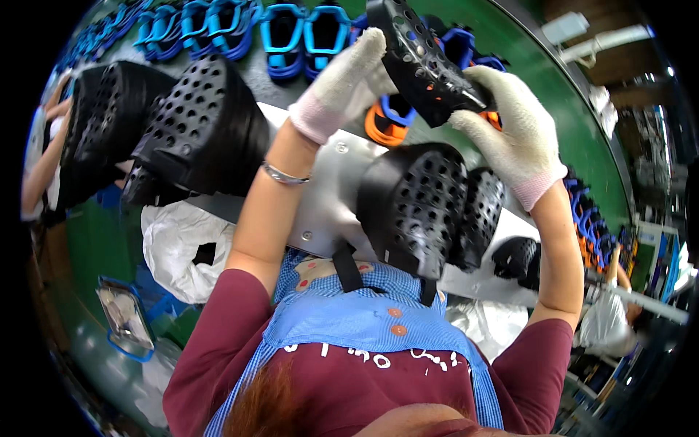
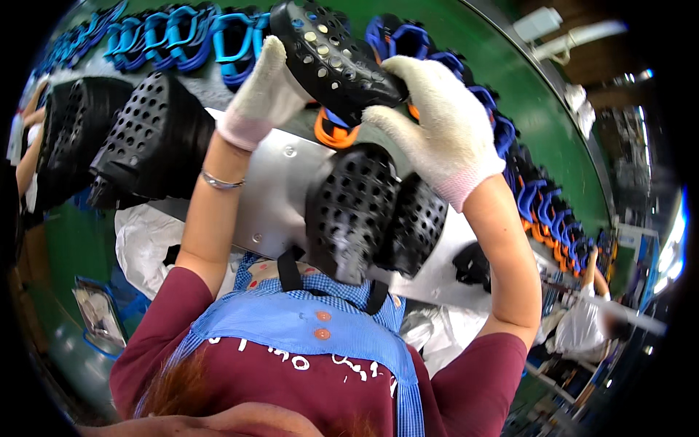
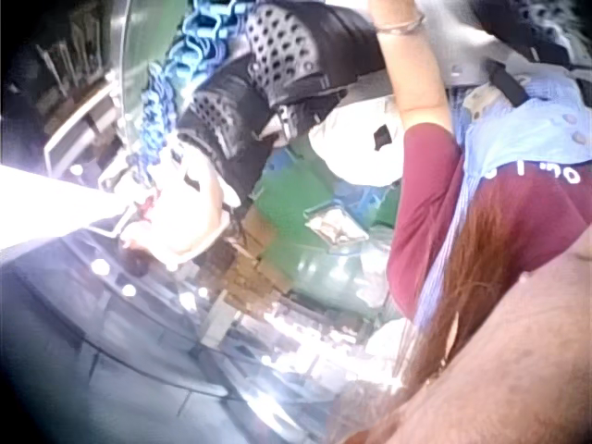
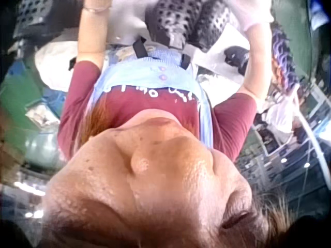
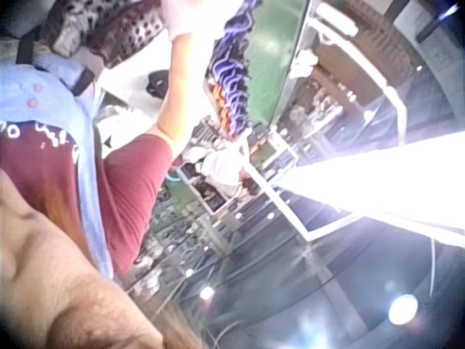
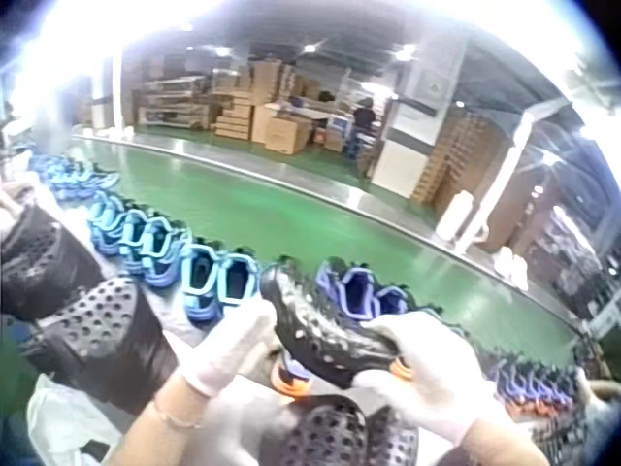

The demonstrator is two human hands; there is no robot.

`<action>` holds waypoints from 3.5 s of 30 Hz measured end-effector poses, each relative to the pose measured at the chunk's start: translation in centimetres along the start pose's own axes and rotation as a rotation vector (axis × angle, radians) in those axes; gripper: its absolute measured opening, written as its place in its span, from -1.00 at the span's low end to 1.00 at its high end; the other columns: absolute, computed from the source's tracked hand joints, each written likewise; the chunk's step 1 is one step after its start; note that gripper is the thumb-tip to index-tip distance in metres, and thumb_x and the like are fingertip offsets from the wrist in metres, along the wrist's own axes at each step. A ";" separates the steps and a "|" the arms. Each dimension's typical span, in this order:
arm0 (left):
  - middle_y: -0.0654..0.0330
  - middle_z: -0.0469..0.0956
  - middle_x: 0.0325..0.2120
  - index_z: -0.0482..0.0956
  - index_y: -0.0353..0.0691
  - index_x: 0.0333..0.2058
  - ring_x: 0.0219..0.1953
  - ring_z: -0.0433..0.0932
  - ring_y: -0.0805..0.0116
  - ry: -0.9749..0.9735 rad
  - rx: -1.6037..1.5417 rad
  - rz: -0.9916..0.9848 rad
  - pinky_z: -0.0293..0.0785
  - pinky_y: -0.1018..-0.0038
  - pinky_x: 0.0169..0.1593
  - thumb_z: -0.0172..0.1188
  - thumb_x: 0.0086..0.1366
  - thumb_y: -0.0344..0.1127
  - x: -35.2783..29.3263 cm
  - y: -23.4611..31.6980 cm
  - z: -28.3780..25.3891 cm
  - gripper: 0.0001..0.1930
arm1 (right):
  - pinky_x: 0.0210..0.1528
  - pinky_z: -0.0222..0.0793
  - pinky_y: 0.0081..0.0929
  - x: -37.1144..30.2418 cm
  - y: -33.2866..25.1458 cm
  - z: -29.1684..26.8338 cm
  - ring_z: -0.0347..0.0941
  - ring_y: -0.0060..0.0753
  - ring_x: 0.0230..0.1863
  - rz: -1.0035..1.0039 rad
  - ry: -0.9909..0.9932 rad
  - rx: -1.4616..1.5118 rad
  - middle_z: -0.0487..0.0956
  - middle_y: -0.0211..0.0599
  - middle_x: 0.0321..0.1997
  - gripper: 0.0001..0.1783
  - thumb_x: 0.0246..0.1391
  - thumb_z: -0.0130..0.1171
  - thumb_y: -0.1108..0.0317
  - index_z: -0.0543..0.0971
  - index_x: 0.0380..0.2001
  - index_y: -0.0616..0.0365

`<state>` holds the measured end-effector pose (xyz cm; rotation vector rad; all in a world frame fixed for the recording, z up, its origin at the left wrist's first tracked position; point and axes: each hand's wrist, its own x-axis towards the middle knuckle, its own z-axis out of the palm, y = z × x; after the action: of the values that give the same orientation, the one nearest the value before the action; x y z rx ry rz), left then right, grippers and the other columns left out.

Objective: The person handles several black perforated shoe shells and blue-and-black sneaker bodies on an assembly line. They pick up the black shells, fit them over the blue sneakers, and press them together before placing the assembled items back on the conveyor belt.

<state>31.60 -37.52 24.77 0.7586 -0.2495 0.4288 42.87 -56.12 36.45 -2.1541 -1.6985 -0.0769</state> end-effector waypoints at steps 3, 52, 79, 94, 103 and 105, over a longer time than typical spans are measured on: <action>0.17 0.50 0.02 0.38 -0.24 0.11 0.05 0.51 0.35 0.045 0.050 0.038 0.42 0.32 0.17 -0.10 0.48 -0.13 -0.7 0.8 -1.1 -0.62 | -0.08 0.43 -0.26 3.0 -0.4 2.7 0.50 -0.03 -0.15 0.005 -0.075 0.069 0.55 -0.07 -0.20 -0.50 -0.01 0.31 0.15 0.50 -0.03 0.17; 0.13 0.51 -0.04 0.58 -0.16 -0.17 -0.01 0.43 0.07 1.002 1.593 0.428 0.32 0.24 0.10 0.31 0.14 -0.33 -3.2 -2.0 -14.0 -0.74 | -0.07 0.53 -0.33 25.6 -3.8 23.7 0.61 -0.12 -0.07 -0.001 -0.470 -0.654 0.67 -0.15 -0.15 -0.73 -0.01 0.12 0.38 0.69 -0.22 0.07; 0.16 0.64 -0.35 0.64 -0.17 -0.17 -0.16 0.54 0.17 0.396 2.371 -0.328 0.48 0.31 -0.14 0.22 0.10 -0.01 2.5 -2.2 -7.4 -0.59 | 0.18 0.31 -0.26 10.1 14.2 13.1 0.43 0.01 0.14 0.387 -0.708 -0.055 0.54 0.04 0.05 -0.40 0.09 0.13 -0.05 0.51 0.04 0.21; -0.08 0.64 -0.39 0.67 -0.19 -0.37 -0.25 0.64 -0.04 0.191 1.986 -0.504 0.55 0.18 -0.18 0.04 0.18 0.29 7.3 -11.2 -2.9 -0.41 | 0.09 0.41 -0.18 -2.4 22.8 9.4 0.50 -0.02 0.08 0.553 -0.451 -0.270 0.59 -0.09 0.02 -0.48 0.13 0.06 -0.15 0.58 -0.03 -0.01; 0.06 0.61 -0.55 0.50 -0.12 -0.07 -0.44 0.64 0.06 -0.071 2.043 -0.198 0.55 0.27 -0.30 0.29 0.05 0.29 2.8 -8.2 0.7 -0.34 | 0.13 0.40 -0.24 -9.1 21.9 5.9 0.50 -0.01 0.06 0.387 -0.020 -0.207 0.58 -0.11 0.03 -0.47 0.14 0.08 -0.03 0.51 0.08 0.03; 0.07 0.58 -0.58 0.46 -0.06 0.08 -0.47 0.61 0.07 -0.339 2.126 -0.201 0.56 0.33 -0.28 0.33 -0.04 0.31 3.6 -8.2 -0.1 -0.21 | 0.10 0.40 -0.30 -12.1 19.3 1.5 0.52 -0.02 0.02 0.423 -0.021 -0.108 0.61 -0.09 -0.03 -0.49 0.14 0.09 0.01 0.51 0.07 0.08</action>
<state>38.55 -41.75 21.03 2.9206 0.0853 0.2284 57.62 -70.36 26.47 -2.5539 -1.2389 -0.0293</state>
